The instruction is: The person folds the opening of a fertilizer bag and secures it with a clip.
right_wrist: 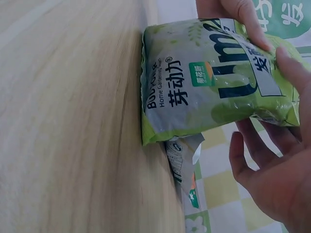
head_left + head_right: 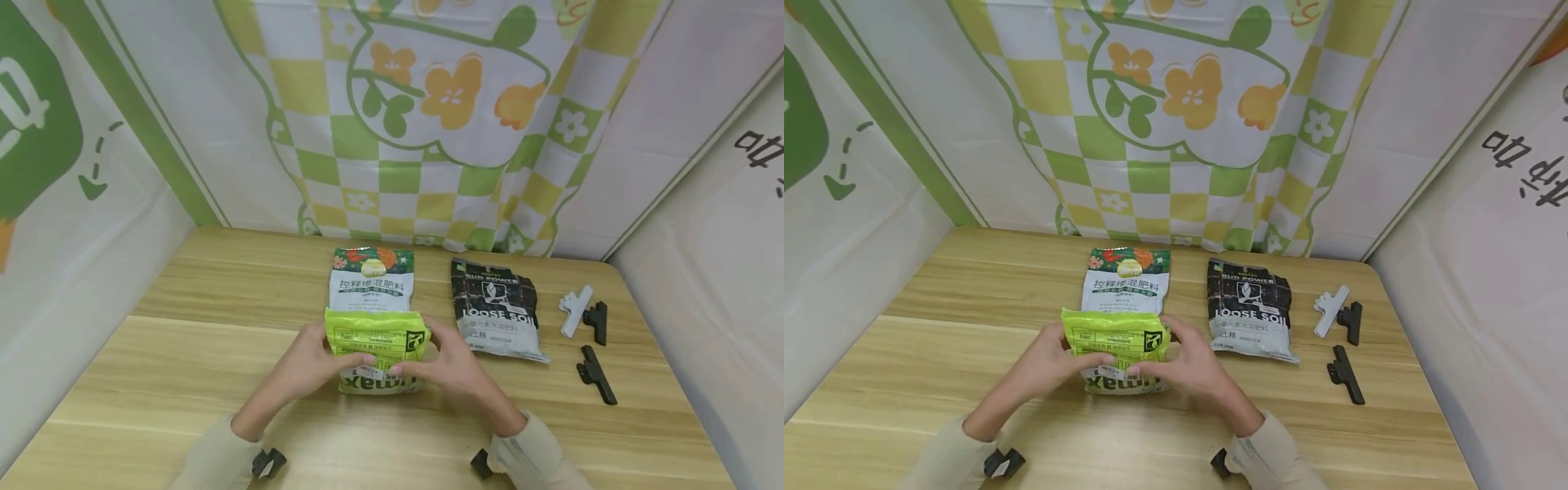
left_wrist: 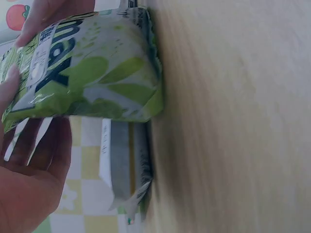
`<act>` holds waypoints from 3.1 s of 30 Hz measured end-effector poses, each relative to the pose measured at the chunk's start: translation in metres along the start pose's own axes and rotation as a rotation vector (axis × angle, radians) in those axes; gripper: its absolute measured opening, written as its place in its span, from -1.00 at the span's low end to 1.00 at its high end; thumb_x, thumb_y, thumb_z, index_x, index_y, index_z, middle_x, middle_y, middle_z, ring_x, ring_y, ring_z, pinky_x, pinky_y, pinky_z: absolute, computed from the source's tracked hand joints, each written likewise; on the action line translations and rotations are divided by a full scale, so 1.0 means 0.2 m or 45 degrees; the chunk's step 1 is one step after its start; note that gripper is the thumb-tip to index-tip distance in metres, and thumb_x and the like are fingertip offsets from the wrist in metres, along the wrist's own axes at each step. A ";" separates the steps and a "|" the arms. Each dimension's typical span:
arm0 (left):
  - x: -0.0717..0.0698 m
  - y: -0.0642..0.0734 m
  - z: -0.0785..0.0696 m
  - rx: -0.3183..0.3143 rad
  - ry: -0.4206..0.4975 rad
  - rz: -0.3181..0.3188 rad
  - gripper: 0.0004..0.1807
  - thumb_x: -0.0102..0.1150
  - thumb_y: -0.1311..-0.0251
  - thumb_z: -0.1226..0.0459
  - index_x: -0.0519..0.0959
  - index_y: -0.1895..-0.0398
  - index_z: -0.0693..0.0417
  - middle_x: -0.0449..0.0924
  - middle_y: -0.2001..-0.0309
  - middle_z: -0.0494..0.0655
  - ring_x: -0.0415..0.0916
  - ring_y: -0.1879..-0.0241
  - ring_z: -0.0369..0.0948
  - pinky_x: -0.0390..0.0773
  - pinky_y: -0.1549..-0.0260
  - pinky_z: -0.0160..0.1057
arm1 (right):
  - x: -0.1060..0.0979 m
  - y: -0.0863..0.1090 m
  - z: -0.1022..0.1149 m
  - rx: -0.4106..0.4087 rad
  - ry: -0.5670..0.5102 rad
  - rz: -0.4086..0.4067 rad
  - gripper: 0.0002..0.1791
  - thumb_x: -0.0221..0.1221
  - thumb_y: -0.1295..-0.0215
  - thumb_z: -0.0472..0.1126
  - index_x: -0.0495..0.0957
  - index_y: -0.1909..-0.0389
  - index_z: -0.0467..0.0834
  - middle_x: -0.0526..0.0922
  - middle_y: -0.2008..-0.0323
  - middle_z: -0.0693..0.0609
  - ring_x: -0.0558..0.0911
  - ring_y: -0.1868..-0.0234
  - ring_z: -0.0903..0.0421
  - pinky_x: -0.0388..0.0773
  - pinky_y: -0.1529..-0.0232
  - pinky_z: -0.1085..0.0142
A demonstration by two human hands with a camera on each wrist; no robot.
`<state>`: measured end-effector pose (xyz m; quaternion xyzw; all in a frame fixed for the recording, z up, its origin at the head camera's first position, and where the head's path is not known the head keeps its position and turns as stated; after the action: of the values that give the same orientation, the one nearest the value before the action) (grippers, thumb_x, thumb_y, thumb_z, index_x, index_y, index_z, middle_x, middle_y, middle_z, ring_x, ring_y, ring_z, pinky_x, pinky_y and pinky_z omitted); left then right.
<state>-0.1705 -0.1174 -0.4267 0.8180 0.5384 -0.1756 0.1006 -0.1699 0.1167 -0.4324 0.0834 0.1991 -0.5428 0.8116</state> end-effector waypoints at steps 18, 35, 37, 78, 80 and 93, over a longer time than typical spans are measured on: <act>-0.03 -0.04 -0.01 0.002 0.123 -0.111 -0.76 0.49 -0.23 0.04 0.82 0.09 -0.12 0.86 0.11 -0.24 0.78 0.01 -0.18 0.63 -0.16 -0.11 | -0.08 0.00 0.01 -0.045 -0.260 -0.178 -0.83 0.51 -0.19 -0.22 0.83 0.23 -0.20 0.87 0.12 -0.07 0.84 0.11 0.09 0.69 -0.13 0.27; -0.08 -0.02 -0.06 -0.189 0.023 -0.083 -0.68 0.57 -0.10 -0.07 0.81 0.28 -0.06 0.83 0.32 -0.13 0.70 0.35 -0.21 0.54 0.35 -0.32 | -0.09 0.02 0.01 -0.050 -0.234 -0.091 -0.75 0.48 -0.24 -0.21 0.80 0.07 -0.16 0.84 -0.03 -0.04 0.80 -0.10 0.11 0.57 -0.38 -0.04; -0.10 -0.04 -0.08 -0.202 0.023 -0.051 -0.64 0.59 -0.08 -0.06 0.81 0.21 -0.04 0.85 0.28 -0.11 0.77 0.31 -0.15 0.55 0.35 -0.32 | -0.10 0.01 0.02 -0.043 -0.229 -0.134 -0.77 0.46 -0.25 -0.23 0.79 0.10 -0.20 0.84 -0.01 -0.08 0.79 -0.07 0.12 0.61 -0.33 0.04; -0.14 -0.04 -0.05 -0.367 -0.063 -0.083 -0.36 0.45 -0.24 -0.08 0.27 0.76 -0.03 0.10 0.71 -0.26 0.12 0.58 -0.23 0.19 0.54 -0.34 | -0.13 0.04 0.07 0.290 0.044 -0.186 -0.74 0.29 -0.44 -0.14 0.60 0.43 -0.19 0.79 0.08 -0.03 0.70 -0.16 -0.03 0.61 -0.31 -0.07; -0.13 -0.05 -0.04 -0.357 -0.089 -0.090 -0.43 0.41 -0.27 -0.08 0.38 0.68 0.01 0.25 0.64 -0.23 0.25 0.51 -0.22 0.31 0.46 -0.31 | -0.14 0.04 0.07 0.280 0.023 -0.236 -0.83 0.30 -0.43 -0.15 0.61 0.24 -0.19 0.75 0.02 -0.07 0.70 -0.17 -0.04 0.63 -0.30 -0.05; -0.09 -0.09 -0.07 0.055 -0.176 -0.196 -0.58 0.23 -0.47 0.22 0.56 -0.34 0.02 0.46 -0.46 0.13 0.38 -0.47 0.20 0.40 -0.43 0.33 | -0.09 0.05 0.13 -0.459 0.344 -0.181 -0.61 0.43 -0.30 -0.15 0.72 -0.14 -0.10 0.73 -0.24 -0.09 0.59 -0.40 -0.19 0.46 -0.45 -0.20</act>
<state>-0.1908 -0.1209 -0.4057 0.7622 0.5875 -0.2503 0.1060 -0.1614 0.1263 -0.4024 -0.0053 0.4050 -0.5383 0.7390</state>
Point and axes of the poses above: each hand's wrist, its own y-axis away from the middle knuckle, its own x-axis out of the palm, z = x × y, the point moved 4 cm from there along -y, towards the middle knuckle
